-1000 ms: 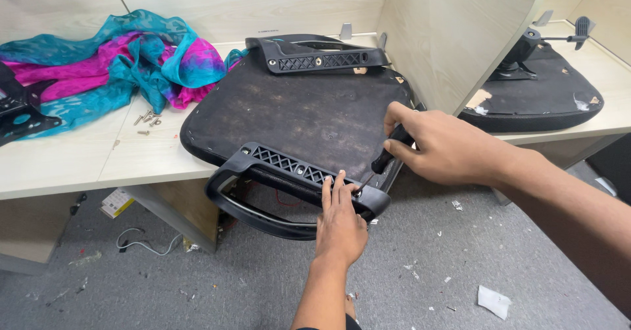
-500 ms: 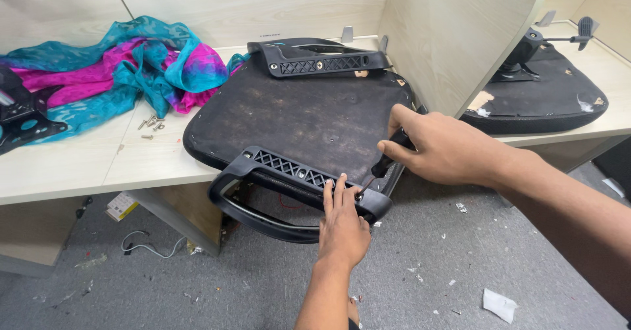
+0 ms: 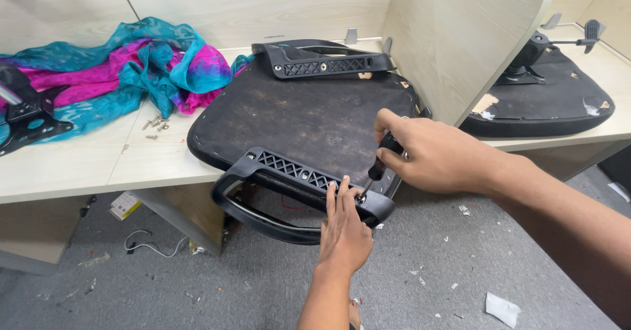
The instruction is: The person uses a screwdriver to tighten screws on the underside of a chair seat, securing two black plastic armrests. They then flip the seat over and place several screws on the surface.
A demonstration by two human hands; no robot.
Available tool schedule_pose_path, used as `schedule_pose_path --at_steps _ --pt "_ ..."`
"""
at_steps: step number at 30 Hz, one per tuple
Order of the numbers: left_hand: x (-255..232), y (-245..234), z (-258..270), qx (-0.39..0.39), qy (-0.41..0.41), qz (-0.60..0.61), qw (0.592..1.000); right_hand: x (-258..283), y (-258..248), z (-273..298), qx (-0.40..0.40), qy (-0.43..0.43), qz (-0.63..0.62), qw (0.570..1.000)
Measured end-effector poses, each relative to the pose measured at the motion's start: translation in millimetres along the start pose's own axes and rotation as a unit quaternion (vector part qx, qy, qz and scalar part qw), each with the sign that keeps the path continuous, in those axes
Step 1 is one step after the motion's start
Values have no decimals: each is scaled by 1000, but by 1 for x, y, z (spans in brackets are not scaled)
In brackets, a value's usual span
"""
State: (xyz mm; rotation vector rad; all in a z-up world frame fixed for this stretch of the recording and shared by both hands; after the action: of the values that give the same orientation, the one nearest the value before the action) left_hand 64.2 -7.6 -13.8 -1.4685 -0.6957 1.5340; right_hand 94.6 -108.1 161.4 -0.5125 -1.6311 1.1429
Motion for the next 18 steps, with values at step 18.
schedule_pose_path --at_steps 18 --pt "-3 -5 4 56 -37 11 998 -1 -7 0 -9 3 34 999"
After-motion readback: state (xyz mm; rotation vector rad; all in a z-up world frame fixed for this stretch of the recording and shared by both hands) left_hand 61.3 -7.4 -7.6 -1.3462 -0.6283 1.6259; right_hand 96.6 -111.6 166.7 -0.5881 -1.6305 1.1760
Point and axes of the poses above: each hand's wrist, its own z-axis away from the middle knuckle, its own y-axis out of the palm, x = y × z, the point moved 7 cm from there along -z, towards the middle knuckle, and after that the axes turned 13 degrees about -z, right-handed, at the moved point
